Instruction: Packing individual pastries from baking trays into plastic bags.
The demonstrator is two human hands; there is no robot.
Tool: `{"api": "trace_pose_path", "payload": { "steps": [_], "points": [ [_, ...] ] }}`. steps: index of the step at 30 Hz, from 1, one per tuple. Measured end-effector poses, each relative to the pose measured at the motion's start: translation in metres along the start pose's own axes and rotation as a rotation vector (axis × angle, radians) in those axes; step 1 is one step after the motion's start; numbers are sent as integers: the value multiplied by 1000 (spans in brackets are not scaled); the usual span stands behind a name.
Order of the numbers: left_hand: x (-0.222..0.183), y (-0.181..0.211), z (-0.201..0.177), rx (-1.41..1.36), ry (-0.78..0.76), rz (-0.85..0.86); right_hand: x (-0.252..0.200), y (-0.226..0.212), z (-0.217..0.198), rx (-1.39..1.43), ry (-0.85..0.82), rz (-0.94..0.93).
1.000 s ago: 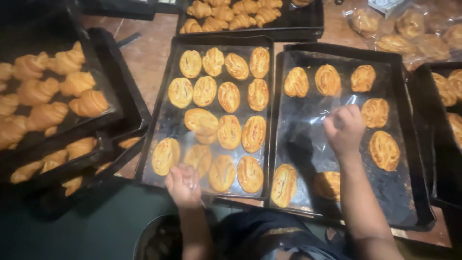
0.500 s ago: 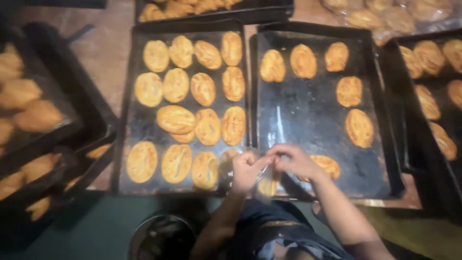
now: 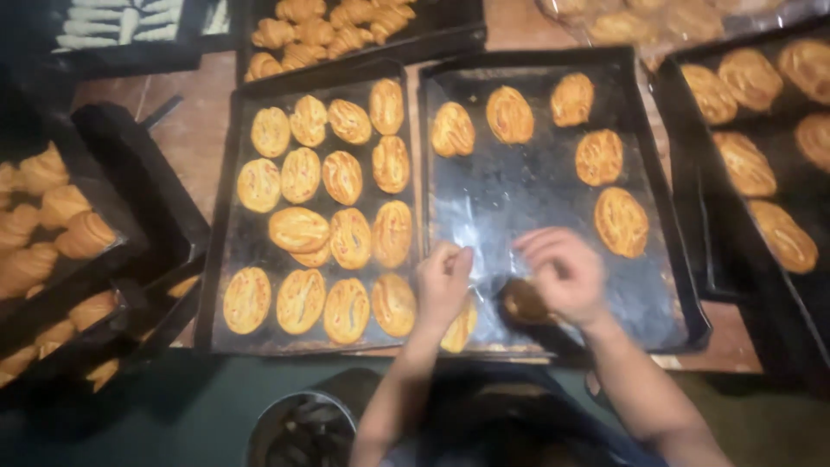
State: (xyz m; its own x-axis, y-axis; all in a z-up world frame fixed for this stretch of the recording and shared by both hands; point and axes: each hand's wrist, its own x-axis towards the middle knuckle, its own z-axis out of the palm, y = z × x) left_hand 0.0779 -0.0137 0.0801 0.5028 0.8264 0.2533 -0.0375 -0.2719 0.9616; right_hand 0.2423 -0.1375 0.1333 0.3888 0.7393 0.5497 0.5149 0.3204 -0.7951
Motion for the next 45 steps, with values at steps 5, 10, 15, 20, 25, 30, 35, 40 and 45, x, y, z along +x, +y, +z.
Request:
{"api": "trace_pose_path", "payload": {
  "steps": [5, 10, 15, 20, 25, 30, 35, 40, 45],
  "points": [
    [-5, 46, 59, 194, -93, 348, -42, 69, 11, -250, -407, 344],
    [-32, 66, 115, 335, -392, 581, -49, 144, -15, 650, 96, 694],
    [-29, 51, 126, 388, -341, 579, -24, 104, -61, 13, 42, 245],
    [-26, 61, 117, 418, -237, 581, -7, 80, -60, -326, 67, 122],
    [-39, 45, 106, 331, -263, 556, 3, 79, -40, -570, 20, -32],
    [-11, 41, 78, 607, 149, 489, 22, 64, -12, -887, -66, -121],
    [32, -9, 55, 422, 244, 446, 13, 36, 20, -927, -215, -185],
    [71, -73, 26, 381, 398, 174, -23, 16, 10, -602, -785, -22],
    [44, -121, 29, 413, 368, 55, -72, 123, -48, -685, -658, 350]
  ]
}}
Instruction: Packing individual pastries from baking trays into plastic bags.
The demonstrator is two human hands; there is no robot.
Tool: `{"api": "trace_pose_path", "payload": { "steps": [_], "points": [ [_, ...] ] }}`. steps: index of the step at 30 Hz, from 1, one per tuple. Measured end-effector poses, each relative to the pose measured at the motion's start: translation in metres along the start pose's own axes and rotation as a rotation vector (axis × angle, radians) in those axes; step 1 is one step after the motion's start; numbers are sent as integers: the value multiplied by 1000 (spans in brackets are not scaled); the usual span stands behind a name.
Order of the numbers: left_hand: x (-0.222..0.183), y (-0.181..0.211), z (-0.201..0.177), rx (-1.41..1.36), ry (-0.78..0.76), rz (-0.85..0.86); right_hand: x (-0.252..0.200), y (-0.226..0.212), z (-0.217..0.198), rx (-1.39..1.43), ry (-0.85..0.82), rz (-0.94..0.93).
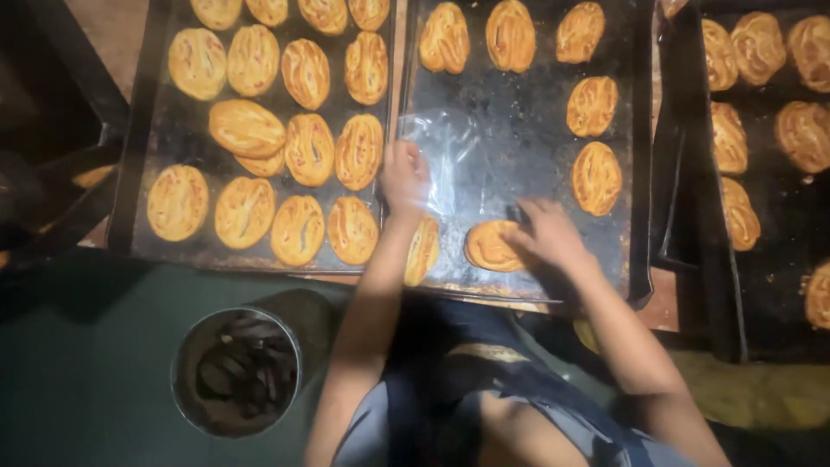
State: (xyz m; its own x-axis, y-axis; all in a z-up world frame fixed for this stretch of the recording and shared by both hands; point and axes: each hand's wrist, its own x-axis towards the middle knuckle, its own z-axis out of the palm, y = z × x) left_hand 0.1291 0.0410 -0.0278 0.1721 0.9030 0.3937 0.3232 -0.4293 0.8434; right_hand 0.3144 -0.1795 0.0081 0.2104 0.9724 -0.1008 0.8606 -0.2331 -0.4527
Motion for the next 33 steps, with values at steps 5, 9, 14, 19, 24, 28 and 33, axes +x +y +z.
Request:
{"api": "trace_pose_path", "payload": {
  "steps": [5, 9, 14, 19, 24, 28, 33],
  "points": [
    [-29, 4, 8, 279, -160, 79, -17, 30, 30, 109, -68, 35],
    [-36, 19, -1, 432, -199, 433, -24, -4, 16, 173, -348, 351],
    [-44, 8, 2, 486, -403, 586, -50, 16, 59, 243, -198, 91],
    [-35, 49, 0, 255, -384, 238, -33, 20, 49, 772, -36, 250],
    [-62, 70, 14, -61, -373, 259, 0, -3, 2, 1171, 260, 320],
    [-78, 102, 14, -112, -429, 330, 21, -10, 11, 735, 383, 217],
    [-79, 124, 4, -118, -444, 342, 43, 9, 41, 1053, 464, 162]
  ]
}}
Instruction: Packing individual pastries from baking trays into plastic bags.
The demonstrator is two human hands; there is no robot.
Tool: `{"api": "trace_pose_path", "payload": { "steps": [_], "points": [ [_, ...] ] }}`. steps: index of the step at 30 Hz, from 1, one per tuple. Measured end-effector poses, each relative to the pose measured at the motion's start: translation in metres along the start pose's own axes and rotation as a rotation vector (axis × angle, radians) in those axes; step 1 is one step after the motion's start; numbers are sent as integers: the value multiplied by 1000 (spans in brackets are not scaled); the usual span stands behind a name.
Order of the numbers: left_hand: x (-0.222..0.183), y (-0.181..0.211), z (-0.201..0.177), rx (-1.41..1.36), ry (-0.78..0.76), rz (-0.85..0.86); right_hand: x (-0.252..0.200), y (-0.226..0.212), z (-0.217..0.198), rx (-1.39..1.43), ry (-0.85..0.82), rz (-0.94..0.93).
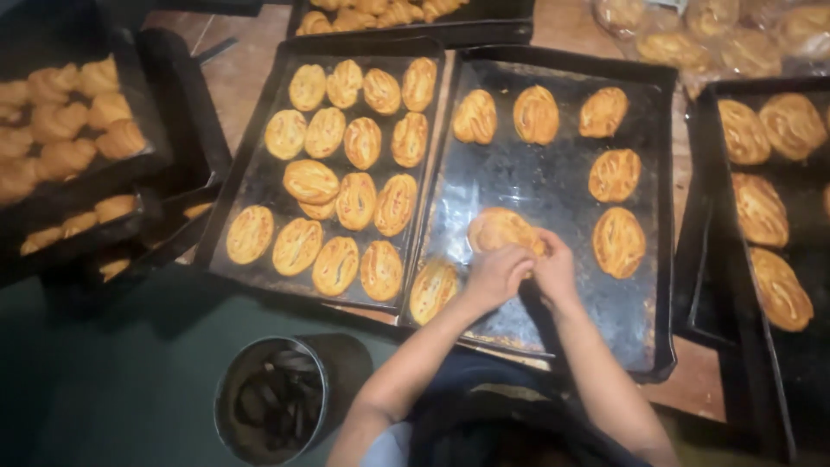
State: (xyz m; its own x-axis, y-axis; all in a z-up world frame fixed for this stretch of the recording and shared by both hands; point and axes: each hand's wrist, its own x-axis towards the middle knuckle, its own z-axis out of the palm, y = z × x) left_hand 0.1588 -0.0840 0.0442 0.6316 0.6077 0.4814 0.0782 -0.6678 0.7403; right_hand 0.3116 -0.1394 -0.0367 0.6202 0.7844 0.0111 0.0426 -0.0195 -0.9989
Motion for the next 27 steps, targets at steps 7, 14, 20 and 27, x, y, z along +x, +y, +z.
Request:
{"api": "trace_pose_path", "payload": {
  "steps": [7, 14, 20, 27],
  "points": [
    [4, -6, -19, -145, -10, -535, -9, -39, 25, 112, 98, -32],
    [2, -22, -24, -145, 160, -107, -18, -8, 53, -315, 36, -312],
    [-26, -3, -35, -97, -72, 163, 15, -14, 64, 68, 115, 175],
    [-27, -11, -72, -198, -86, 125, 15, -14, 89, 538, 195, 102]
  ]
}}
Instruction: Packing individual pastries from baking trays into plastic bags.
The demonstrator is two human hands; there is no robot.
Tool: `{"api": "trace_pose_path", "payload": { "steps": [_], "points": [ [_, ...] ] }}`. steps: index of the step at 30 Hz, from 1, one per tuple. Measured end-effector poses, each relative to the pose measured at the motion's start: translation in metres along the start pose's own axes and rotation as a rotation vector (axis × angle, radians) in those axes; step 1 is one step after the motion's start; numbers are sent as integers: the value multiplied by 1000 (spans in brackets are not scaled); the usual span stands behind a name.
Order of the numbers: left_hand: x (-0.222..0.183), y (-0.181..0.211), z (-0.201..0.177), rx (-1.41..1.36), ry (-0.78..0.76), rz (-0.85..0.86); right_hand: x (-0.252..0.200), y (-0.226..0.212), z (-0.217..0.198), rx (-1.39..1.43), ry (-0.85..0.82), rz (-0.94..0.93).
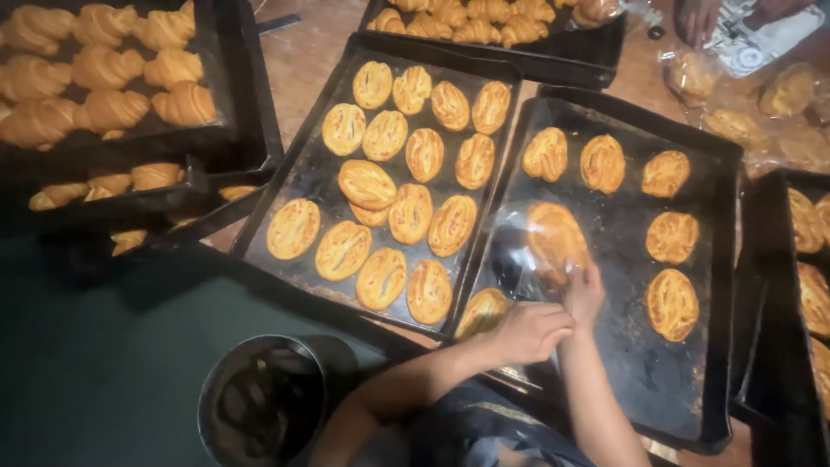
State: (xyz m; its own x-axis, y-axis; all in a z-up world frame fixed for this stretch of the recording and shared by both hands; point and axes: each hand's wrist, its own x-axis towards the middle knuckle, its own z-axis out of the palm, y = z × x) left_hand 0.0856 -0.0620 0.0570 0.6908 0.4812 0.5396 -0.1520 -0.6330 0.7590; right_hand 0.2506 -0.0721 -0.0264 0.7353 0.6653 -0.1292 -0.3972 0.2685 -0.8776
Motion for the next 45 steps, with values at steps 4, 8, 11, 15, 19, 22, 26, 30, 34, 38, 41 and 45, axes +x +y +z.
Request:
{"api": "trace_pose_path", "payload": {
  "steps": [4, 8, 11, 15, 19, 22, 26, 30, 34, 38, 41, 45],
  "points": [
    [5, -8, -3, -58, 18, 43, -38, 5, 25, -719, -288, -665],
    [5, -4, -1, -68, 14, 30, -49, -27, 42, -825, -175, -371],
    [14, -4, 4, -38, 33, 27, -23, -47, 33, -1293, -173, -402],
    [43, -4, 21, 1, 138, 26, 7, -57, 10, -1101, -272, -771],
    [83, 1, 29, 27, 201, -58, 49, -49, -46, -1159, -377, -982],
    [99, 7, 60, 26, 169, -80, 64, -60, -43, -1287, -442, -1047],
    [97, -19, 105, 93, 51, -70, 100, -54, -53, -780, -258, -450],
    [97, -6, 124, 87, -90, -303, 139, -62, -85, -336, -104, -463],
    [76, -26, 133, 226, -526, -571, 232, -74, -153, -542, 15, -658],
    [42, -54, 114, 397, -564, -658, 291, -139, -155, 422, -63, -169],
    [20, -63, 96, 569, -534, -745, 397, -146, -179, 381, 136, -105],
    [25, -76, 76, 735, -422, -705, 507, -143, -198, 81, 61, -169]
  ]
}}
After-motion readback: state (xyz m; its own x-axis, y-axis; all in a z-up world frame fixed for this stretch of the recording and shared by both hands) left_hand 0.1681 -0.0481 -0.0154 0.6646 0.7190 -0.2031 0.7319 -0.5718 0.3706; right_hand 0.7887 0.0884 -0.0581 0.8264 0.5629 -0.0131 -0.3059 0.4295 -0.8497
